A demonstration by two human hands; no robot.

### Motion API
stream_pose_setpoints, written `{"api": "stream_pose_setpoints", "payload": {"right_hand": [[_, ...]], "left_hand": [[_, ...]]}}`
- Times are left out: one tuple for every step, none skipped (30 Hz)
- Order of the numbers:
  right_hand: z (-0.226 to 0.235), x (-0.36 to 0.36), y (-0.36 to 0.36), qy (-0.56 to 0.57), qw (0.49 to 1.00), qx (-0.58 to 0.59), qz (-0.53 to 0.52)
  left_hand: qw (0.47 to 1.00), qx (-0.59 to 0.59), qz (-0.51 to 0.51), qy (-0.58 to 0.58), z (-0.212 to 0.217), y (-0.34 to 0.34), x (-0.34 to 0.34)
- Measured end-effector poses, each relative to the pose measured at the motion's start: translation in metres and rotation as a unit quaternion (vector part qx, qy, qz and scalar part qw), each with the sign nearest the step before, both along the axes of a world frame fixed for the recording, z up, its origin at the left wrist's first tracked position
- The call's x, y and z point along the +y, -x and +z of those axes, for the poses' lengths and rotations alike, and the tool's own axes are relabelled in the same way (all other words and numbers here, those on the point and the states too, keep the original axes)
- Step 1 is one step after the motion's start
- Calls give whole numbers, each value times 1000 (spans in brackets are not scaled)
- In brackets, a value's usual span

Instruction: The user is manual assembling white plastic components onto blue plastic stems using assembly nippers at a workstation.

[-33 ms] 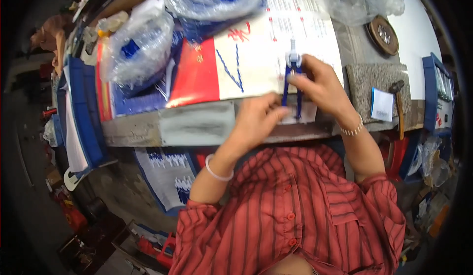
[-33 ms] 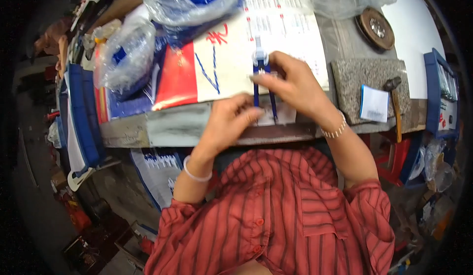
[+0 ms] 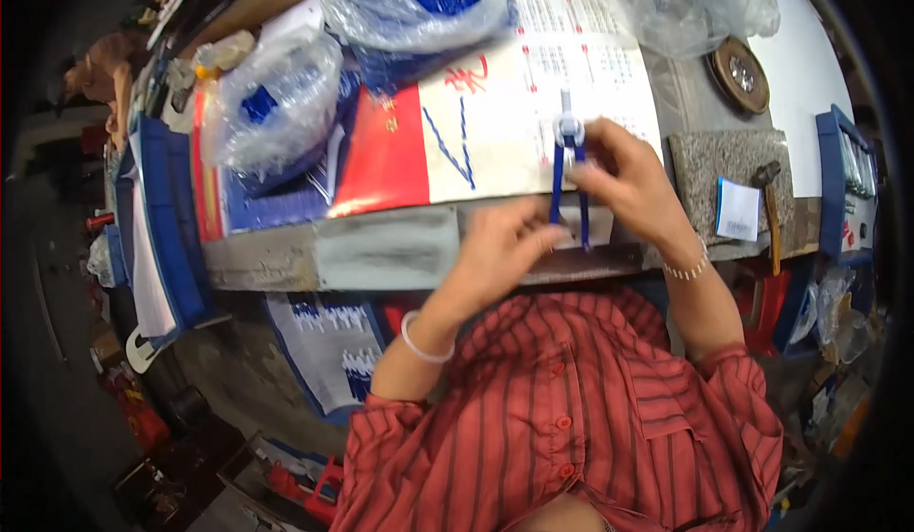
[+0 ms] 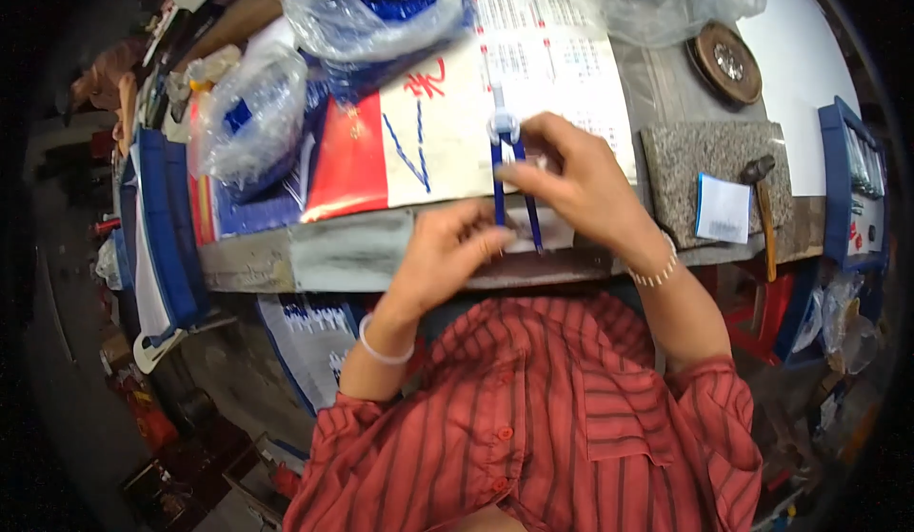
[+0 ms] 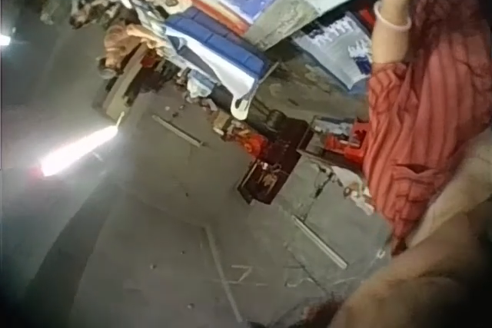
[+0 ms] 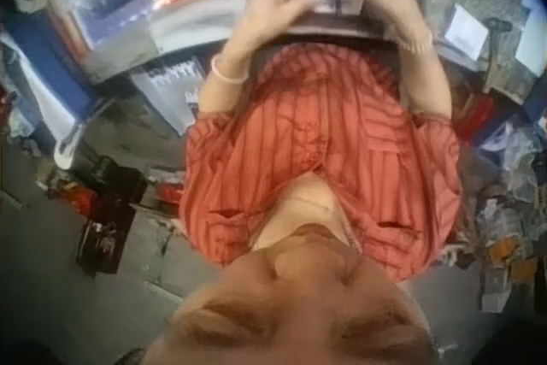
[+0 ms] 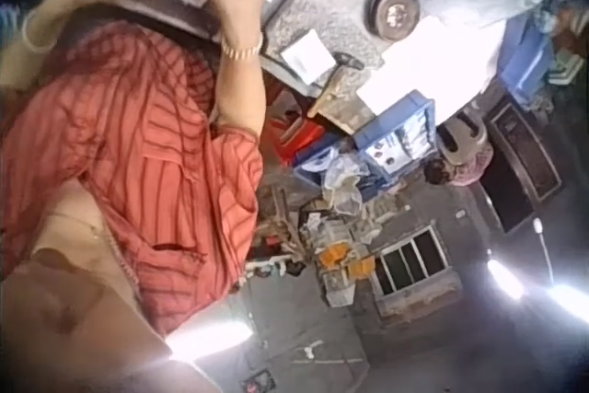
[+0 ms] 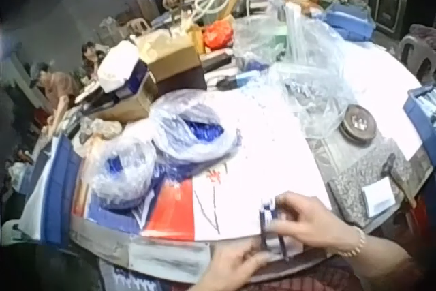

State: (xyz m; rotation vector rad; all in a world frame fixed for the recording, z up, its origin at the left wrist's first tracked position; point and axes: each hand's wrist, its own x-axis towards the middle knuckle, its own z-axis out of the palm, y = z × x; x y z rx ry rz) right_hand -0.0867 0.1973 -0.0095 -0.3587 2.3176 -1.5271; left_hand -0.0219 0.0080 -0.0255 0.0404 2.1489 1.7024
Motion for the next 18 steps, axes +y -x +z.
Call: {"api": "stream_pose_setpoints", "payload": {"right_hand": [[-1,6,-10,19,999,26,2],[7,9,-20,57,997,-42,9],[15,11,-31,95,989,-111,16],[28,11,-43,144,973,-178,17],[36,12,-52,193,950,-246,19],[32,17,-58,166,956,-233,70],[36,14,-68,198,952,-230,50],[36,14,-75,211,946,-241,40],[36,14,-80,223,941,-254,30],[35,14,-84,225,941,-253,30],[34,13,-87,233,934,-271,30],[34,13,-89,241,926,-289,29],[35,12,-88,242,926,-290,29],[37,9,-87,236,921,-309,28],[38,8,-86,231,916,-328,27],[31,8,-90,245,913,-324,35],[31,7,-90,246,913,-324,36],[34,6,-89,232,914,-329,44]], "left_hand": [[1000,-1,-6,-26,9,-5,1],[999,0,-28,-22,17,-12,-1],[999,1,-50,-18,23,-17,-4],[997,-16,-52,-49,31,-22,-3],[995,-35,-53,-79,37,-28,-3],[992,-55,-73,-87,42,-32,-5],[992,-53,-77,-87,43,-35,-4],[987,-88,-70,-116,43,-39,-2],[980,-123,-62,-145,42,-42,-2],[979,-116,-67,-155,39,-46,-3],[979,-115,-67,-154,39,-50,-3],[977,-132,-54,-162,40,-55,-3],[973,-149,-40,-170,38,-57,-4],[973,-150,-40,-169,36,-59,-5],[974,-147,-39,-169,33,-61,-6],[974,-143,-37,-169,32,-64,-7],[975,-143,-37,-168,34,-66,-6],[974,-145,-21,-174,36,-67,-5]]}}
